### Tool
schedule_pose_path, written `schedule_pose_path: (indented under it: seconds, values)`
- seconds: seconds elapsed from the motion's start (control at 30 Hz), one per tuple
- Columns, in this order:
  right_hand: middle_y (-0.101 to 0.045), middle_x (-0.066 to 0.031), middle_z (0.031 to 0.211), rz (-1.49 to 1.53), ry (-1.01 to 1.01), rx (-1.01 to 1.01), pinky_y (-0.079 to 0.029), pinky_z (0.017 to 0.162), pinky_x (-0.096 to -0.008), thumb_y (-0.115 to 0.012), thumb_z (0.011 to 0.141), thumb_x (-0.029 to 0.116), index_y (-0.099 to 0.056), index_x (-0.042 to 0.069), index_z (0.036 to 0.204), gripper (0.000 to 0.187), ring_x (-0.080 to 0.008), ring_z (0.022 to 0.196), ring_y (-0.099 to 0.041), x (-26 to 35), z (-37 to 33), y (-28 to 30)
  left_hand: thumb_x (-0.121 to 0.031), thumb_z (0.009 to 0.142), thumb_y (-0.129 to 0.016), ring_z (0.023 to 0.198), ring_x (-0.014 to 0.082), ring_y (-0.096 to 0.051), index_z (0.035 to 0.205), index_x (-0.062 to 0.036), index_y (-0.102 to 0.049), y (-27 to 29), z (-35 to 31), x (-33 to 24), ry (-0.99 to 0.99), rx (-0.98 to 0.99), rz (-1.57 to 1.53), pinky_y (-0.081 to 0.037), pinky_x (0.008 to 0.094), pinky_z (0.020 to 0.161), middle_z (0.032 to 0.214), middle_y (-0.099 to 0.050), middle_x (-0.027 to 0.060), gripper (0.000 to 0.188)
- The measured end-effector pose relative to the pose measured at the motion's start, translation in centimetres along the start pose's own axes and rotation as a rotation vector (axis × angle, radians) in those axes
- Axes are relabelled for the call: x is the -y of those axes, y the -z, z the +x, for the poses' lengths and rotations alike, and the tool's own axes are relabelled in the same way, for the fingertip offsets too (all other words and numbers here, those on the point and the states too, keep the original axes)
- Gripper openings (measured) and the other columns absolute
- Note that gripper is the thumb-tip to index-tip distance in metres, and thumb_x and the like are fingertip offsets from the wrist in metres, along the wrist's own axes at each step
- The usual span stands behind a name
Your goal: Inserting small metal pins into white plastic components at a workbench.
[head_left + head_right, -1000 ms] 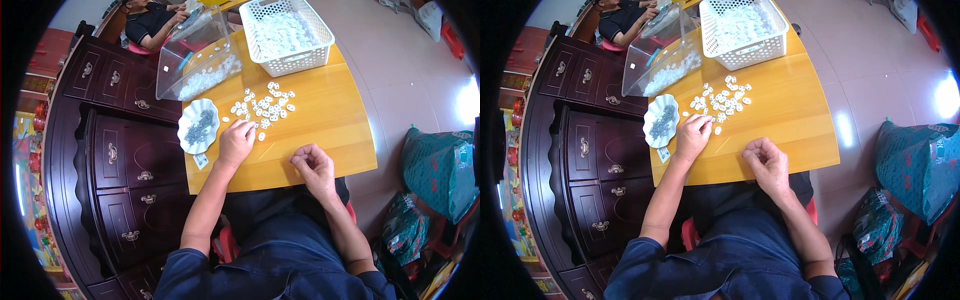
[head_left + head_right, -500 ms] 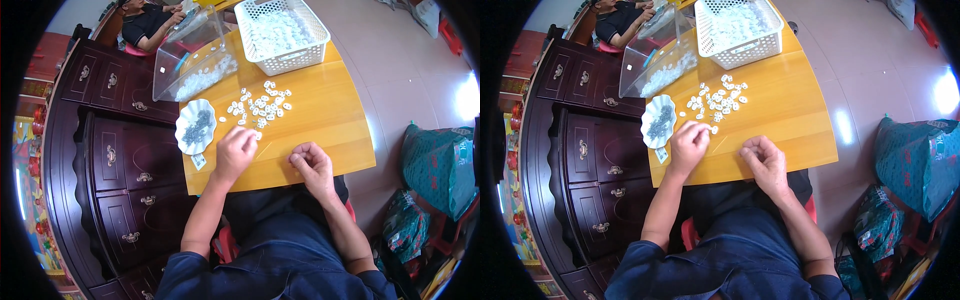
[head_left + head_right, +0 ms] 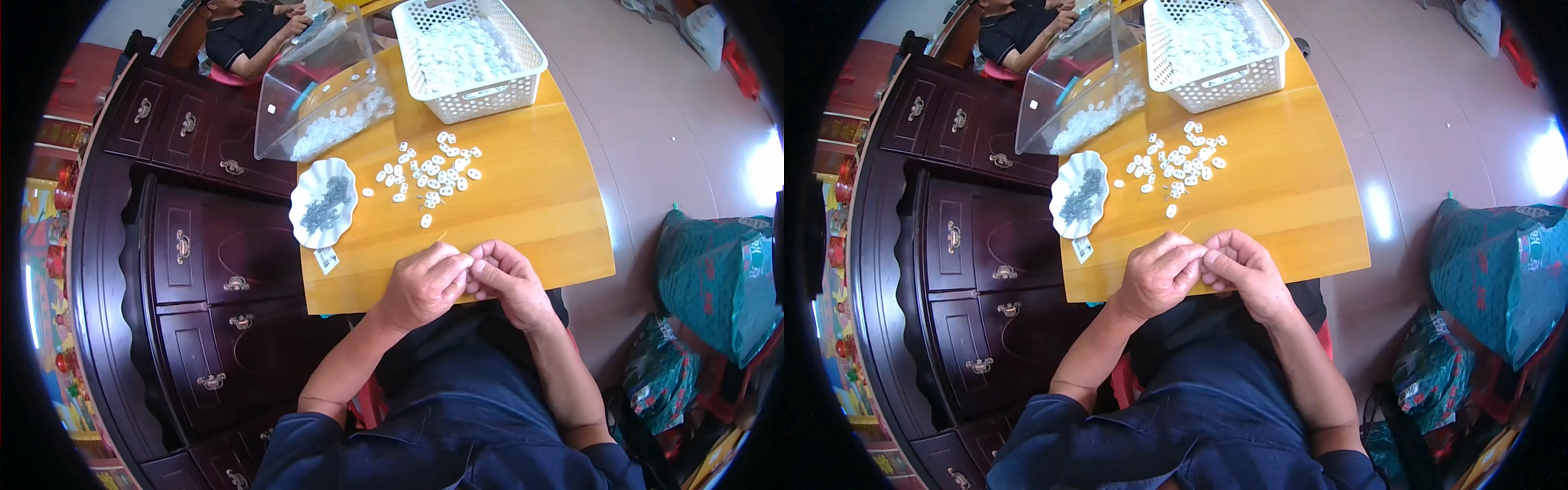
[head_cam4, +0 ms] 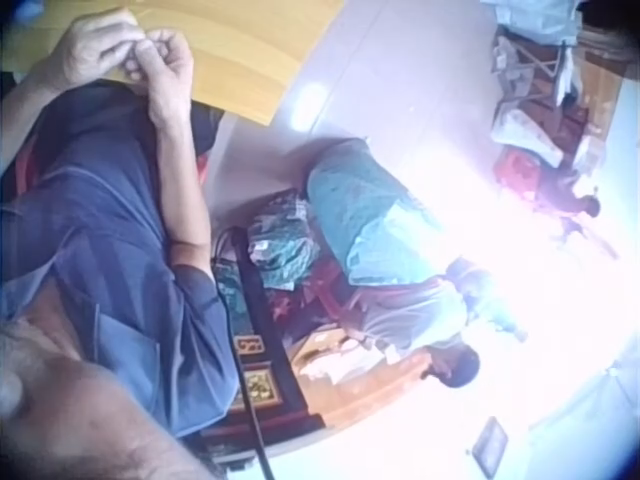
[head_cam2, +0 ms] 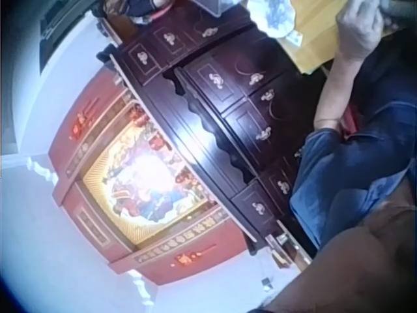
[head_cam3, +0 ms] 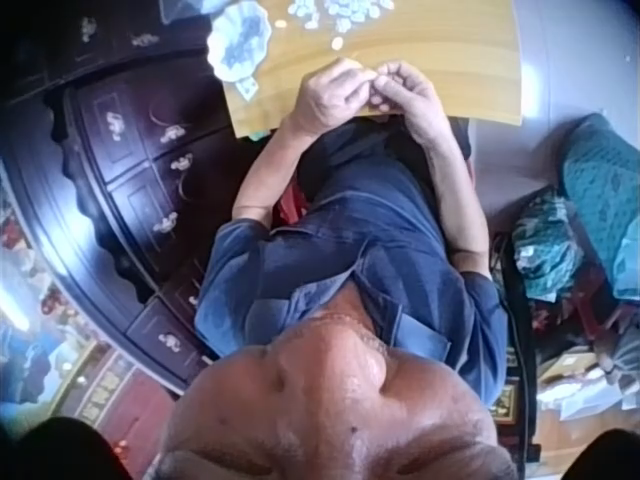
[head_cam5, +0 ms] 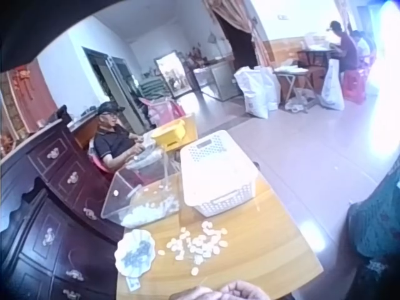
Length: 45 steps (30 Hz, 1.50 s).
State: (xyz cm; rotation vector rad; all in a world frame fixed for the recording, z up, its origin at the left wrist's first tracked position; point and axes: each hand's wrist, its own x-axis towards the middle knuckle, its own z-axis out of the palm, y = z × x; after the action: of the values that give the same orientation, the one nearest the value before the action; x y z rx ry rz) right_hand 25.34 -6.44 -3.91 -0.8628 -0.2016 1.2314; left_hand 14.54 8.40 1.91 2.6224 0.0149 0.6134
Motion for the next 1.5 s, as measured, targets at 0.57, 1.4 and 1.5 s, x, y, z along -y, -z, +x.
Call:
schedule_pose_path:
  seconds: [0.57,1.4,1.5]
  values:
    - [-0.071,-0.0016,0.093,0.014,0.082,-0.066,-0.053,0.073,-0.0213,-0.070,0.100,0.011,-0.067,0.003,0.112,0.015,-0.0070,0.081,-0.064,-0.3,0.2,0.1,0.002,0.096,-0.068,0.077,0.0063,-0.067,0.103,0.0027,-0.071,-0.8,-2.0,0.7,0.670,-0.150,-0.809,-0.056,0.0225,0.070,0.091,-0.073,0.0028,0.007]
    - [-0.072,0.0003,0.086,-0.148,0.233,-0.166,-0.047,0.061,-0.0175,-0.070,0.098,0.008,-0.066,-0.001,0.107,0.013,-0.0008,0.072,-0.061,-1.2,0.3,-0.6,-0.006,0.101,-0.068,0.076,0.0029,-0.058,0.103,0.0003,-0.069,-2.1,-1.9,1.3,0.682,-0.046,-0.890,-0.047,0.0191,0.068,0.089,-0.068,-0.0012,0.007]
    - [-0.072,-0.0002,0.086,-0.189,0.283,-0.183,-0.049,0.062,-0.0186,-0.071,0.097,0.008,-0.067,-0.001,0.105,0.012,-0.0019,0.073,-0.063,-1.5,0.4,-0.5,-0.006,0.100,-0.068,0.075,0.0029,-0.058,0.101,0.0005,-0.069,-2.1,-2.0,1.4,0.668,-0.034,-0.840,-0.048,0.0196,0.067,0.088,-0.068,-0.0007,0.006]
